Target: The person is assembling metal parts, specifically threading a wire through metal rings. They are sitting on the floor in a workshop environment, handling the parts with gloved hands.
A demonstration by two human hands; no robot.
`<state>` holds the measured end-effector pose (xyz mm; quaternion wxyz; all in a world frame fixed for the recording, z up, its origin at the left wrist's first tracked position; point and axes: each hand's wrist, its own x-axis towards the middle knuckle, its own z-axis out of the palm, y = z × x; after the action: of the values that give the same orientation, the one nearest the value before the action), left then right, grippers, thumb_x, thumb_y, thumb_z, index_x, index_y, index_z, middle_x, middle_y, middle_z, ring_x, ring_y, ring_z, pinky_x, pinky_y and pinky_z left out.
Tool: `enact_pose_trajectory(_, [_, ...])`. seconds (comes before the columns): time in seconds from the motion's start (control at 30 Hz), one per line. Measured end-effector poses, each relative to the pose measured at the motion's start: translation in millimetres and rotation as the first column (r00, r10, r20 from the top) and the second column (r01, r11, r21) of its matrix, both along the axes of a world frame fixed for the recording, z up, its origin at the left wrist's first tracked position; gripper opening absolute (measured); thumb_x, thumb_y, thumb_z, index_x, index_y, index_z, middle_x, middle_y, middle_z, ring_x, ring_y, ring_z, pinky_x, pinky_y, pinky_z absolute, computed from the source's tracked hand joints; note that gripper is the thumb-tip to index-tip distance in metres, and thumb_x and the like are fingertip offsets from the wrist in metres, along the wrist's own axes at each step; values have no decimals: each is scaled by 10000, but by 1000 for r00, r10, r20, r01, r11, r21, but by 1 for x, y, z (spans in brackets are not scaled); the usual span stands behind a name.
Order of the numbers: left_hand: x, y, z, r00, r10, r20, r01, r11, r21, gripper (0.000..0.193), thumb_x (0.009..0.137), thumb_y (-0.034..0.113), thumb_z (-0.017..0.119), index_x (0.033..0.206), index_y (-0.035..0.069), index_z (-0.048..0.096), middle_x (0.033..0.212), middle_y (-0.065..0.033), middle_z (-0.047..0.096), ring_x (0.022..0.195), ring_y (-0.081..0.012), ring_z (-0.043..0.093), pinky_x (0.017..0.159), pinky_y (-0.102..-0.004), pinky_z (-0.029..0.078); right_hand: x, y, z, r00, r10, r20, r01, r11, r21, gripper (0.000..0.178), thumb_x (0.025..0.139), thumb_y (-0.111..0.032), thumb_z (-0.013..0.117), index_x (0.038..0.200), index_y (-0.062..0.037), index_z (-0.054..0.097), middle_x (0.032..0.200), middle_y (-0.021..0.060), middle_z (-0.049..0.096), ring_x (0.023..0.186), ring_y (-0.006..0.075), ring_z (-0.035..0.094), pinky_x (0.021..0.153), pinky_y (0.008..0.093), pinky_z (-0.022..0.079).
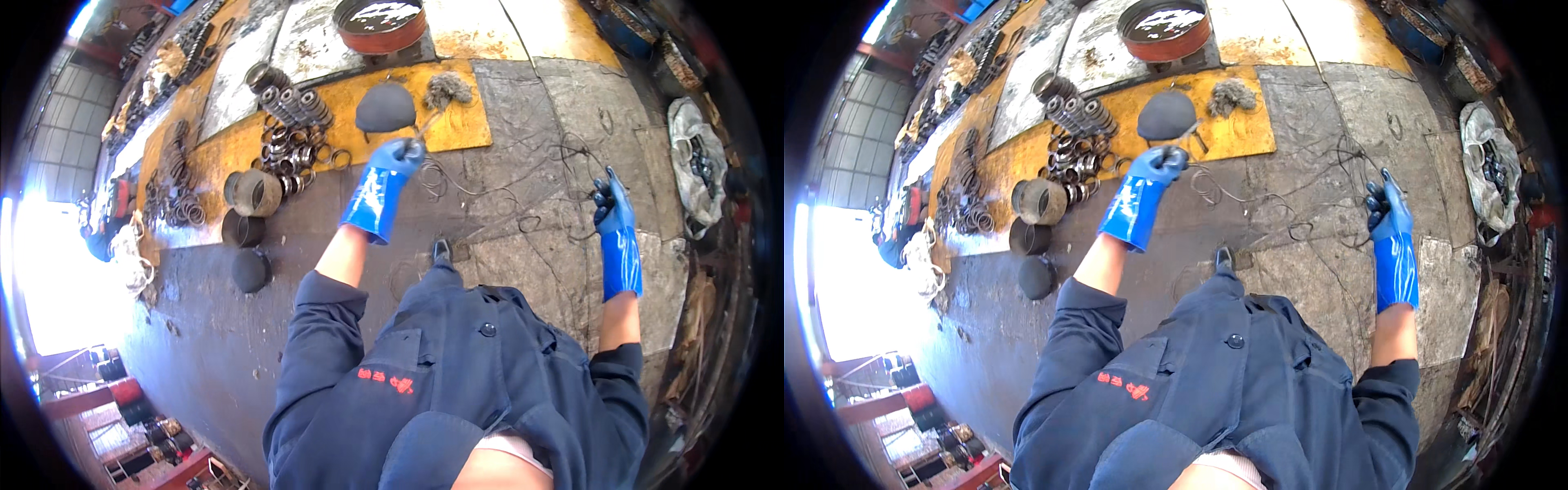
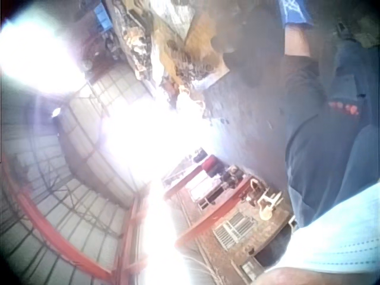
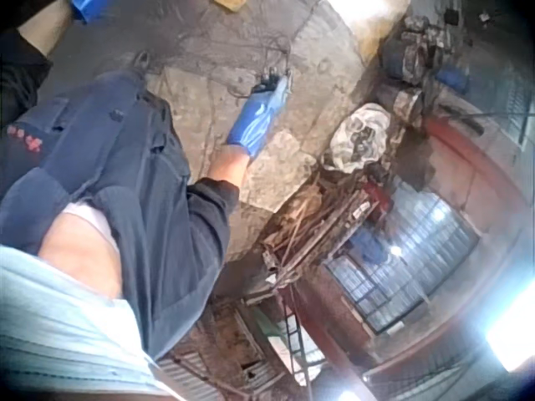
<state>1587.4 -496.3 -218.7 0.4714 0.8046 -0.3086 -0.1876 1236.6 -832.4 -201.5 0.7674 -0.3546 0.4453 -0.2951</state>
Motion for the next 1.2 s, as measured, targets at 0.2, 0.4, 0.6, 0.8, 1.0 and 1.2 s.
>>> enact_pose_trajectory(0.2, [36, -133, 4, 964, -237, 118, 227, 969, 92, 287, 910, 268, 579, 961, 9, 693, 895, -214, 678, 848, -342, 667, 772, -402, 512, 18, -47, 26, 985, -102, -136, 70, 972, -223, 384, 989, -272, 597, 1363, -191, 585, 962, 49, 728, 603, 61, 582, 454, 159, 338])
enact_pose_trajectory(0.4, [62, -255, -48, 947, -303, 106, 305, 952, -3, 262, 877, 236, 592, 1002, 40, 711, 944, -216, 689, 919, -369, 674, 789, -409, 524, 61, -106, 34, 966, -199, -167, 153, 956, -252, 391, 1001, -295, 579, 1375, -183, 572, 939, 55, 722, 582, 44, 557, 439, 137, 322])
enact_pose_trajectory(0.6, [70, -383, -91, 894, -447, 31, 446, 895, 23, 272, 875, 204, 630, 1062, 23, 705, 973, -184, 713, 914, -293, 700, 816, -358, 534, 98, -184, 5, 926, -232, -299, 143, 946, -290, 393, 1012, -293, 558, 1384, -165, 560, 934, 52, 720, 557, 38, 530, 430, 155, 315])
enact_pose_trajectory(0.8, [83, -477, -124, 812, -583, -38, 579, 795, 181, 268, 852, 221, 615, 1066, 94, 716, 1006, -160, 710, 948, -331, 684, 824, -386, 543, 141, -251, -24, 872, -163, -461, 21, 954, -298, 380, 1028, -238, 513, 1390, -127, 545, 921, 48, 712, 626, 47, 558, 556, 187, 399])
enact_pose_trajectory(1.0, [99, -555, -151, 726, -679, -108, 658, 642, 393, 277, 853, 259, 615, 1092, 164, 716, 1045, -138, 709, 979, -327, 677, 851, -405, 545, 173, -311, -60, 819, -80, -568, -166, 915, -368, 366, 1017, -169, 500, 1366, -64, 542, 966, 76, 688, 824, 123, 640, 742, 258, 510])
enact_pose_trajectory(1.2, [117, -601, -176, 637, -760, -129, 708, 510, 489, 323, 862, 272, 598, 1170, 231, 686, 1110, -100, 708, 1019, -349, 665, 861, -440, 545, 212, -333, -87, 776, -83, -625, -230, 886, -403, 388, 995, -157, 516, 1365, -47, 543, 1123, 106, 688, 1014, 211, 683, 903, 324, 516])
